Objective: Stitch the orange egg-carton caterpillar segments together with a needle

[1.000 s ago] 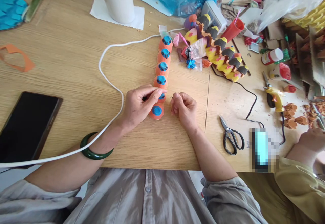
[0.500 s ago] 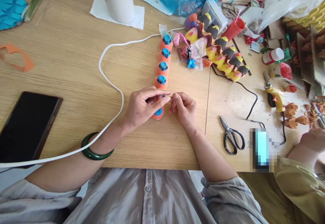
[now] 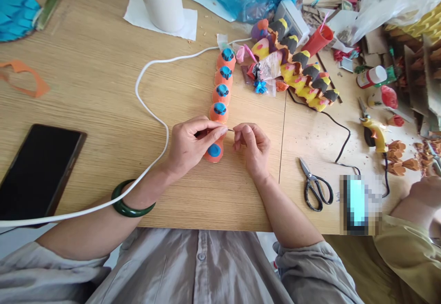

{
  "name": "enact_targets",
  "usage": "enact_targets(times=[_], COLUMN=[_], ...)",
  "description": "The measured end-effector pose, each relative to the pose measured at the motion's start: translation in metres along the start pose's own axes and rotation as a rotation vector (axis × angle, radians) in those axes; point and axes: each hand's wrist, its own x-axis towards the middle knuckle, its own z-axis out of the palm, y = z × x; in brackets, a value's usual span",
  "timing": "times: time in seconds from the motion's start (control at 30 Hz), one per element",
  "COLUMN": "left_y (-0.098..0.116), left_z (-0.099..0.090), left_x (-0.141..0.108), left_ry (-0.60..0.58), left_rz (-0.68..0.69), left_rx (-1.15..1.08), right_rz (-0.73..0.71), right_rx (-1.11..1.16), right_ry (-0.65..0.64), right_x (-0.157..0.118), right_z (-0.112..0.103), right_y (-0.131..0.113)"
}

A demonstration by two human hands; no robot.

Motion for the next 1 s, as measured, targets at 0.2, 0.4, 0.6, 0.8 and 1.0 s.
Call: enact_targets(times=[0.2, 0.4, 0.6, 0.8, 1.0], left_y=[-0.0004, 0.0017, 0.0028, -0.0025, -0.004], left_z=[0.0005, 0.0001, -0.0007, -0.0004, -0.0005], left_x=[-0.0001, 0.0002, 0.0008, 0.0, -0.0003], left_ry=[-0.007, -0.029, -0.032, -0.021, -0.028], left_rz=[0.01, -0.013, -0.043, -0.005, 0.017], left_rx=[-0.004, -0.029, -0.046, 0.03, 0.03], right_rz=[-0.037, -0.027, -0.029, -0.015, -0.028], right_rx=[0.002, -0.028, 0.004, -0.018, 0.026], right_ry=[-0.07, -0.023, -0.012, -0.038, -0.044], right_x=[-0.0019, -0.0018, -0.0014, -0.0017, -0.0014], right_z=[0.0042, 0.0059, 0.0053, 0.0049, 0.0064], right_y=[-0.0027, -0.0021, -0.0004, 0.001, -0.0026])
